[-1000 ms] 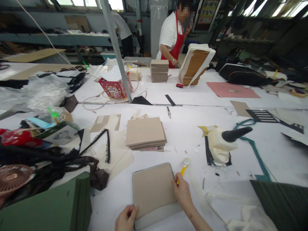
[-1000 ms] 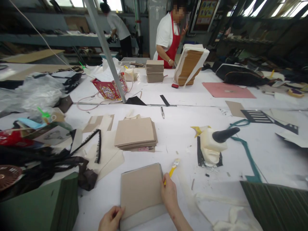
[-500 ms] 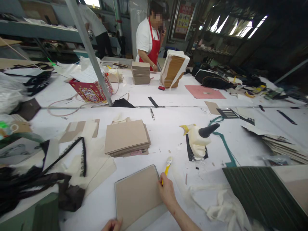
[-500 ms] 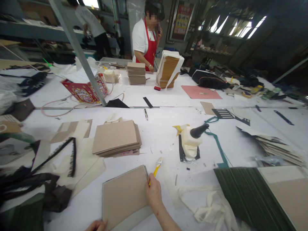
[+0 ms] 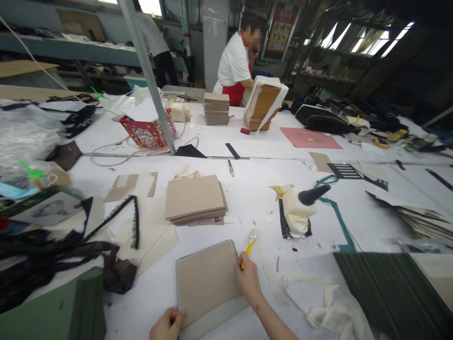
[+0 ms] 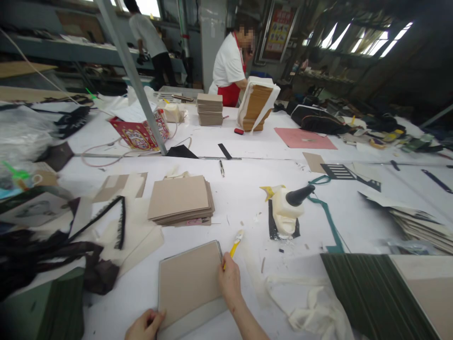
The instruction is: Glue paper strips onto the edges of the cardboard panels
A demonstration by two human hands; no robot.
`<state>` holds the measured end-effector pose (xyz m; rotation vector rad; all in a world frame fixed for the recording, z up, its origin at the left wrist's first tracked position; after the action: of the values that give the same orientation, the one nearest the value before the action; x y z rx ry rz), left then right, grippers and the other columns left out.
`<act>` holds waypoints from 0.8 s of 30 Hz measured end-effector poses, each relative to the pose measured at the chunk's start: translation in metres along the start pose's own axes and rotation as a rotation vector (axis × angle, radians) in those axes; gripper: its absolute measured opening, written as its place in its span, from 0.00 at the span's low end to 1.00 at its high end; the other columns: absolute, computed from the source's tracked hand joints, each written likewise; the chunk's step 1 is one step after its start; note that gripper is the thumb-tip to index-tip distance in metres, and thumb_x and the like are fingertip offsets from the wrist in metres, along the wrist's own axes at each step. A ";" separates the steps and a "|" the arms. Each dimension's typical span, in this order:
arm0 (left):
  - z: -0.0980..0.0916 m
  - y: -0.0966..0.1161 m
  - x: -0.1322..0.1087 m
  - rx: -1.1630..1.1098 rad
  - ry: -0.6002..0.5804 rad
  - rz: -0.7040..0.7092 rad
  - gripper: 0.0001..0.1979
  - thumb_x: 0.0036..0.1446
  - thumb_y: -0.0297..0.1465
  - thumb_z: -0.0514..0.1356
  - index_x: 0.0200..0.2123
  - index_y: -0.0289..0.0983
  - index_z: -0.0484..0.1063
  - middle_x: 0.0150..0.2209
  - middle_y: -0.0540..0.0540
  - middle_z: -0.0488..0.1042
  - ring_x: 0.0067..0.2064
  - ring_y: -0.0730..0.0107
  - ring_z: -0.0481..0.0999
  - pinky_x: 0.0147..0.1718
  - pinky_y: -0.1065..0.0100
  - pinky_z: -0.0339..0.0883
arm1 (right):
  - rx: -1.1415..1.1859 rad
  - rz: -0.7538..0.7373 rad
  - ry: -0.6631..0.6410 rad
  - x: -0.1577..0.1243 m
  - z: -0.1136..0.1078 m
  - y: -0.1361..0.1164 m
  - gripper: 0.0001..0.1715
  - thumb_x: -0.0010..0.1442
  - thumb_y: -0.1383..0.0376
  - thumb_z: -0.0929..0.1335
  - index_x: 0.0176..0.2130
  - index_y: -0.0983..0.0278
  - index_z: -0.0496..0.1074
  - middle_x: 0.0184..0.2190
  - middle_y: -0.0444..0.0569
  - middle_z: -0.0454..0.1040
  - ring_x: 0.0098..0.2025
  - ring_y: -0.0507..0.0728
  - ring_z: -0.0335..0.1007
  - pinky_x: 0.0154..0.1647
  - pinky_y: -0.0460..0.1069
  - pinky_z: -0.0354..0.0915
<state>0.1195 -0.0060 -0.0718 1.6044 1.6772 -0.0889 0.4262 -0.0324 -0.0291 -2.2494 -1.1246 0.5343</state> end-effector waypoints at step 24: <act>0.032 0.111 -0.013 0.485 0.257 0.521 0.22 0.59 0.37 0.53 0.58 0.50 0.60 0.60 0.37 0.61 0.62 0.40 0.57 0.52 0.43 0.61 | 0.033 -0.533 -0.418 0.004 -0.023 -0.147 0.16 0.64 0.61 0.61 0.46 0.59 0.74 0.36 0.49 0.74 0.39 0.55 0.71 0.41 0.48 0.65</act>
<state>0.2299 -0.0130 -0.0353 2.4655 1.4282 -0.0245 0.3544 0.0356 0.0816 -1.7373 -1.8279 0.8009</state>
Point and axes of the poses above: each hand's wrist, its own x-axis towards the middle knuckle, its own z-axis out of the palm, y = z × x, the point moved 7 cm from there along x, towards the middle knuckle
